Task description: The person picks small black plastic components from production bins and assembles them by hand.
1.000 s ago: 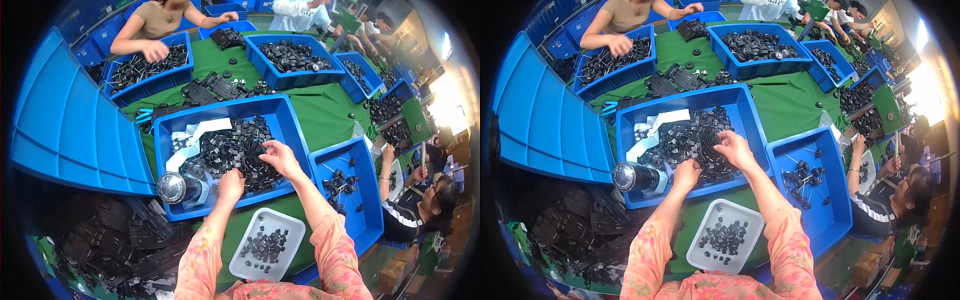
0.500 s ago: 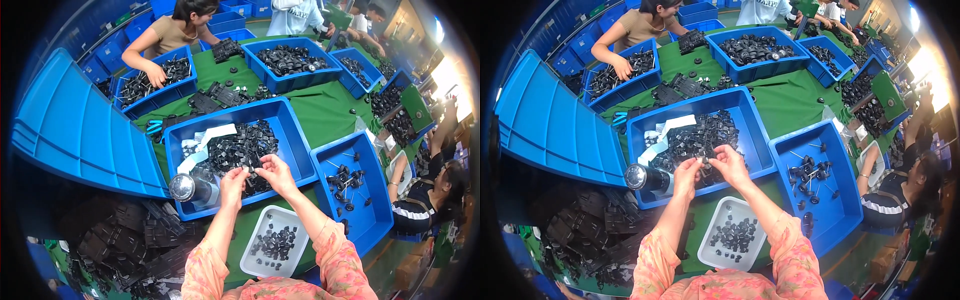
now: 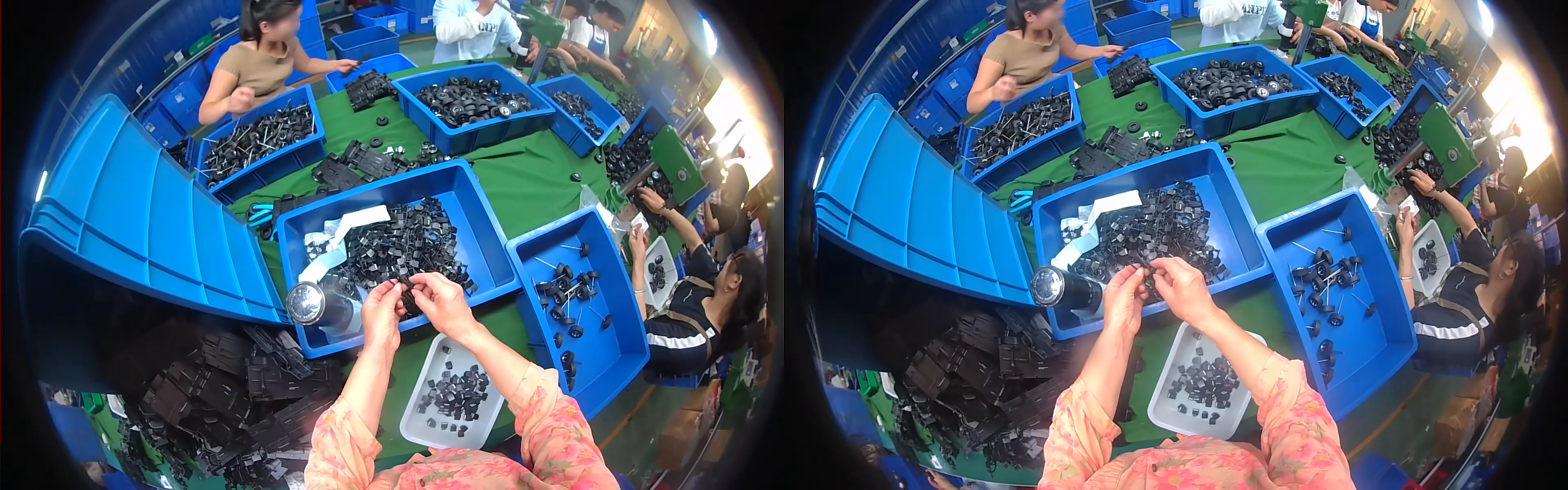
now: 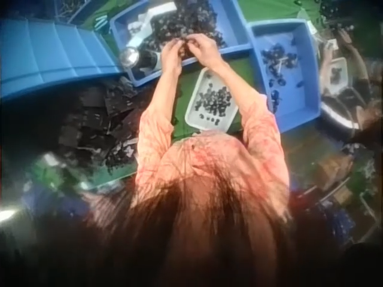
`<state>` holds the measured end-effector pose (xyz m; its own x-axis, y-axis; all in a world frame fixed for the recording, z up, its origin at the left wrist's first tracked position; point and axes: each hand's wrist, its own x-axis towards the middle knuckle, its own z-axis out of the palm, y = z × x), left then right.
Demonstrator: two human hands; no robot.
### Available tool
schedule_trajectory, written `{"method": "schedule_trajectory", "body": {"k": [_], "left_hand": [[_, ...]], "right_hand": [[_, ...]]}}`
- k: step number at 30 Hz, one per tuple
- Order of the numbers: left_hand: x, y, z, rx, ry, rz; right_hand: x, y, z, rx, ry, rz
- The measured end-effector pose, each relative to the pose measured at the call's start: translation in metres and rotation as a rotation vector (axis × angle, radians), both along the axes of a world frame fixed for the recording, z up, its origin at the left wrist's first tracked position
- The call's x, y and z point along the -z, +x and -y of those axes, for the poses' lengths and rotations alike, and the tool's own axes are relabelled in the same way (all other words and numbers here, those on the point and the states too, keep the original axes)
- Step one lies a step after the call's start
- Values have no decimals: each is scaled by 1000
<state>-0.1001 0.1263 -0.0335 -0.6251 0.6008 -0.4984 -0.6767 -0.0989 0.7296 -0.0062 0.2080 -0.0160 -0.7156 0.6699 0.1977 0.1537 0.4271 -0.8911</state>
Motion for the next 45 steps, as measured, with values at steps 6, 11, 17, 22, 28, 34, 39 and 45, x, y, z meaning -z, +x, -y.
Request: {"method": "schedule_trajectory", "body": {"k": [6,11,17,22,28,34,39,45], "left_hand": [[0,-3,8,61,58,82],[-2,-3,7,144,191,107],[0,-6,10,13,120,137],[0,-9,12,5,125,153],[4,-15,12,-10,126,291],[2,-13,12,-19,120,288],[-6,-14,12,-26,119,310],[-7,-14,10,-15,119,252]], "right_hand": [[3,2,-2,-58,-217,25],[-3,5,-3,-130,-283,36],[2,6,-5,-205,-462,28],[4,1,-22,-232,-682,-20],[32,-26,-76,90,-37,272],[32,-68,-73,102,232,698],[45,-72,-74,27,421,782],[35,-39,-78,113,52,478]]}}
